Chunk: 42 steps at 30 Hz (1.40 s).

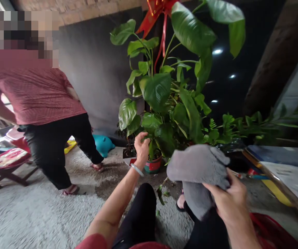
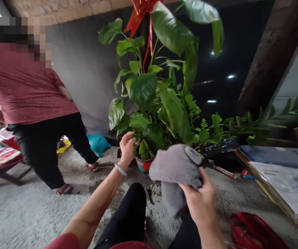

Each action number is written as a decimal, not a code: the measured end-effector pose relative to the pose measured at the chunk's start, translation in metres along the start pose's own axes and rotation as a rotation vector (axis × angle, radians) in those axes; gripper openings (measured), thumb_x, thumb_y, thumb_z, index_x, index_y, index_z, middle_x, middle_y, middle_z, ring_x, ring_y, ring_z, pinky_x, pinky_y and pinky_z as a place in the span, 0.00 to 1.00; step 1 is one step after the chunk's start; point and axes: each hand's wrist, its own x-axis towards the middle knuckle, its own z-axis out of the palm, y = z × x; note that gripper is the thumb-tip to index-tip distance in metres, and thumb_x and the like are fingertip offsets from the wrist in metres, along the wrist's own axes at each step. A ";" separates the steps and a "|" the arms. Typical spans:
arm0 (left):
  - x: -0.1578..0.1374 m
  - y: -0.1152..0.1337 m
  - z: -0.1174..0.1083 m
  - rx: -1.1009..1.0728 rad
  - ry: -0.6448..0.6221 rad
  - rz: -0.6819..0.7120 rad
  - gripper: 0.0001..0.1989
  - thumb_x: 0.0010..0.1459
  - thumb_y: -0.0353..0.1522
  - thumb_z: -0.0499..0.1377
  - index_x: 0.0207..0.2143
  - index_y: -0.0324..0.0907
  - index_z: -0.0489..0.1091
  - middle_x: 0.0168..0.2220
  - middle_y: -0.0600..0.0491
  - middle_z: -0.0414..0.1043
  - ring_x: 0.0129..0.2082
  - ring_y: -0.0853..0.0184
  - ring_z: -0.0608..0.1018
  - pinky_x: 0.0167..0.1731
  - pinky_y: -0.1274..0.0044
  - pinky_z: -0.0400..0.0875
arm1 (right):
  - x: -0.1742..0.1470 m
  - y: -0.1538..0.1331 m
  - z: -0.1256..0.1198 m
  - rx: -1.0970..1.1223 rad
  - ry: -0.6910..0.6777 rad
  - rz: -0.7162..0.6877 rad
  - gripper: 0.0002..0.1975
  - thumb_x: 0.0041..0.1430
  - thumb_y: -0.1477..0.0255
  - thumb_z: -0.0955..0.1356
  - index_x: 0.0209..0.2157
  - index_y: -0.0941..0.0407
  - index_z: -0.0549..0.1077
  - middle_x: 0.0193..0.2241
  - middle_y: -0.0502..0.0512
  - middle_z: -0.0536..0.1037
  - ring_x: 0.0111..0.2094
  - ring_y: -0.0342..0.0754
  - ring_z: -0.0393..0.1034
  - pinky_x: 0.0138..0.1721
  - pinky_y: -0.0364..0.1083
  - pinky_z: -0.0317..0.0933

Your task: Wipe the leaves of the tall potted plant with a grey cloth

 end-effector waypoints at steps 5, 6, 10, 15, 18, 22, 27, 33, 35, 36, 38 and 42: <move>0.042 0.014 0.011 -0.132 -0.143 -0.377 0.16 0.47 0.27 0.66 0.41 0.42 0.83 0.43 0.48 0.83 0.50 0.58 0.79 0.52 0.69 0.70 | 0.039 -0.046 0.088 -0.022 0.090 -0.550 0.12 0.51 0.72 0.70 0.40 0.54 0.76 0.40 0.60 0.81 0.42 0.58 0.77 0.46 0.55 0.74; 0.045 0.015 0.011 -0.169 -0.170 -0.394 0.16 0.47 0.28 0.67 0.41 0.42 0.84 0.44 0.48 0.83 0.50 0.58 0.79 0.53 0.68 0.70 | 0.042 -0.037 0.103 -0.055 0.018 -0.557 0.14 0.49 0.73 0.68 0.40 0.53 0.76 0.41 0.61 0.81 0.44 0.59 0.77 0.49 0.57 0.73; 0.062 0.029 0.003 -0.314 -0.182 -0.375 0.14 0.48 0.33 0.70 0.39 0.41 0.83 0.46 0.47 0.84 0.54 0.55 0.80 0.55 0.66 0.72 | 0.027 0.034 0.125 -0.225 -0.210 -0.203 0.21 0.41 0.75 0.67 0.40 0.53 0.78 0.39 0.62 0.82 0.44 0.62 0.77 0.52 0.59 0.72; 0.081 0.053 0.003 -0.454 -0.297 -0.321 0.16 0.52 0.38 0.69 0.41 0.40 0.81 0.45 0.46 0.83 0.54 0.52 0.81 0.56 0.61 0.74 | -0.003 0.085 0.108 -0.256 -0.181 -0.022 0.22 0.40 0.68 0.68 0.40 0.54 0.79 0.40 0.63 0.85 0.45 0.63 0.79 0.53 0.59 0.73; 0.082 0.048 -0.001 -0.189 -0.252 -0.118 0.18 0.53 0.36 0.68 0.46 0.40 0.80 0.49 0.44 0.81 0.56 0.51 0.79 0.61 0.59 0.70 | -0.010 0.084 0.093 -0.220 -0.176 0.021 0.23 0.40 0.65 0.69 0.41 0.53 0.80 0.39 0.62 0.86 0.43 0.62 0.81 0.50 0.56 0.74; 0.079 0.019 -0.027 0.469 -0.166 0.353 0.21 0.54 0.28 0.64 0.51 0.40 0.80 0.58 0.39 0.75 0.62 0.46 0.72 0.68 0.57 0.62 | -0.024 0.086 0.057 -0.145 -0.201 0.186 0.22 0.38 0.62 0.70 0.39 0.53 0.79 0.34 0.59 0.86 0.38 0.61 0.82 0.44 0.55 0.75; 0.054 -0.022 -0.026 0.845 -0.379 0.530 0.20 0.65 0.30 0.56 0.57 0.34 0.77 0.52 0.34 0.74 0.56 0.46 0.73 0.62 0.56 0.67 | -0.033 0.075 0.011 -0.139 -0.152 0.338 0.23 0.34 0.61 0.73 0.36 0.53 0.79 0.30 0.58 0.86 0.33 0.61 0.81 0.39 0.54 0.75; 0.018 -0.052 0.031 0.823 -0.474 0.363 0.27 0.64 0.44 0.66 0.61 0.41 0.75 0.58 0.38 0.73 0.61 0.46 0.73 0.62 0.58 0.68 | -0.006 -0.027 -0.002 -0.197 0.128 -0.113 0.19 0.41 0.58 0.77 0.35 0.54 0.79 0.31 0.57 0.85 0.33 0.60 0.79 0.35 0.52 0.72; 0.016 -0.054 0.045 0.844 -0.440 0.301 0.34 0.60 0.45 0.69 0.63 0.37 0.73 0.58 0.35 0.72 0.60 0.44 0.73 0.60 0.59 0.69 | 0.008 -0.054 0.012 -0.184 0.248 -0.347 0.15 0.48 0.61 0.76 0.36 0.54 0.78 0.34 0.59 0.84 0.37 0.60 0.79 0.40 0.53 0.72; 0.016 -0.055 0.051 0.852 -0.423 0.283 0.34 0.60 0.44 0.70 0.63 0.35 0.73 0.58 0.34 0.72 0.59 0.44 0.73 0.59 0.60 0.70 | 0.014 -0.059 0.021 -0.171 0.295 -0.441 0.13 0.50 0.63 0.74 0.37 0.54 0.77 0.35 0.59 0.84 0.38 0.59 0.79 0.42 0.54 0.72; 0.017 -0.054 0.056 0.852 -0.375 0.258 0.27 0.61 0.41 0.69 0.57 0.34 0.76 0.55 0.34 0.73 0.57 0.46 0.75 0.57 0.62 0.70 | 0.025 -0.052 0.042 -0.159 0.281 -0.548 0.10 0.52 0.67 0.72 0.37 0.54 0.76 0.35 0.60 0.82 0.39 0.59 0.79 0.43 0.55 0.72; 0.027 -0.052 0.050 0.746 -0.295 0.224 0.11 0.65 0.32 0.63 0.28 0.41 0.73 0.41 0.44 0.76 0.44 0.58 0.77 0.49 0.69 0.69 | 0.035 -0.013 0.069 -0.234 -0.158 -0.440 0.14 0.44 0.73 0.67 0.36 0.52 0.76 0.34 0.57 0.82 0.36 0.57 0.78 0.42 0.54 0.74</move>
